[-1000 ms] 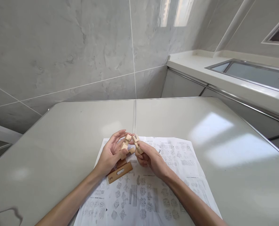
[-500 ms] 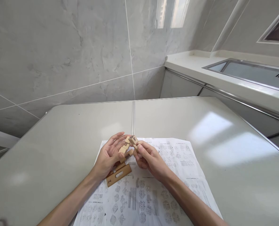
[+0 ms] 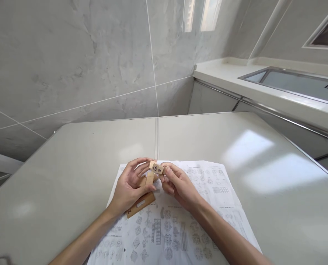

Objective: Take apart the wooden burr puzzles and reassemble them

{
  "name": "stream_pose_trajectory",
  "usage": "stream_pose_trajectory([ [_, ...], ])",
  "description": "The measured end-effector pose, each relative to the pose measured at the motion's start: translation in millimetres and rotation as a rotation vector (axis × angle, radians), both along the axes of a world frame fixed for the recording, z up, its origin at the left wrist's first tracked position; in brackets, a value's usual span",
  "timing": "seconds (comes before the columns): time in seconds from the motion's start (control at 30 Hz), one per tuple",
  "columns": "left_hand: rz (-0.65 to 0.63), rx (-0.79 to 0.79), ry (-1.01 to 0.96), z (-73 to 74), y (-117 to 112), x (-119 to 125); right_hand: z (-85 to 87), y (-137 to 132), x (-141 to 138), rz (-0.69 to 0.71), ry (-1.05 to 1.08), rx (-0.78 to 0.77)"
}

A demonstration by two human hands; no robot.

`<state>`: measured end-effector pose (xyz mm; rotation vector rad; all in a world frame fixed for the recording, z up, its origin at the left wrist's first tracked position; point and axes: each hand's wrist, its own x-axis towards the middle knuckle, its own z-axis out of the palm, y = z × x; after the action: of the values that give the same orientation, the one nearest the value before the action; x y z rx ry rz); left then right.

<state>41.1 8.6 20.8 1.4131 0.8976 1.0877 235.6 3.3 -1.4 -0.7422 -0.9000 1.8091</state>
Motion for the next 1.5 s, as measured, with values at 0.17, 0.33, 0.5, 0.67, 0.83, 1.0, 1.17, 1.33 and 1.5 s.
stream_pose_trajectory([
  [0.17, 0.03, 0.145, 0.079, 1.3, -1, 0, -3.5, 3, 1, 0.022, -0.013, -0.013],
  [0.33, 0.07, 0.227, 0.182, -2.1, 1, -3, -6.6, 4, 2, 0.028, -0.062, -0.037],
  [0.5, 0.106, 0.247, 0.237, -5.8, 2, -5, -6.9, 2, 3, 0.051, -0.054, 0.016],
  [0.67, 0.079, 0.271, 0.345, -2.8, -1, -6, -5.3, 0, 2, 0.181, -0.005, 0.072],
  [0.83, -0.018, 0.287, 0.471, 2.5, 0, -9, -5.5, 0, 3, 0.185, -0.011, 0.069],
  [1.0, 0.04, 0.497, 0.689, 1.1, 13, -17, -6.0, 4, 7, 0.01, 0.044, 0.042],
  [1.17, 0.056, 0.59, 0.886, -2.9, 19, -25, -11.9, 8, 6, -0.055, 0.128, -0.001],
  [1.33, 0.011, 0.625, 0.857, -3.1, 18, -22, -9.3, 7, 2, -0.026, 0.139, -0.05],
  [1.5, 0.075, 0.398, 0.659, 1.6, 16, -18, -0.9, 6, 1, 0.009, 0.214, -0.099],
])
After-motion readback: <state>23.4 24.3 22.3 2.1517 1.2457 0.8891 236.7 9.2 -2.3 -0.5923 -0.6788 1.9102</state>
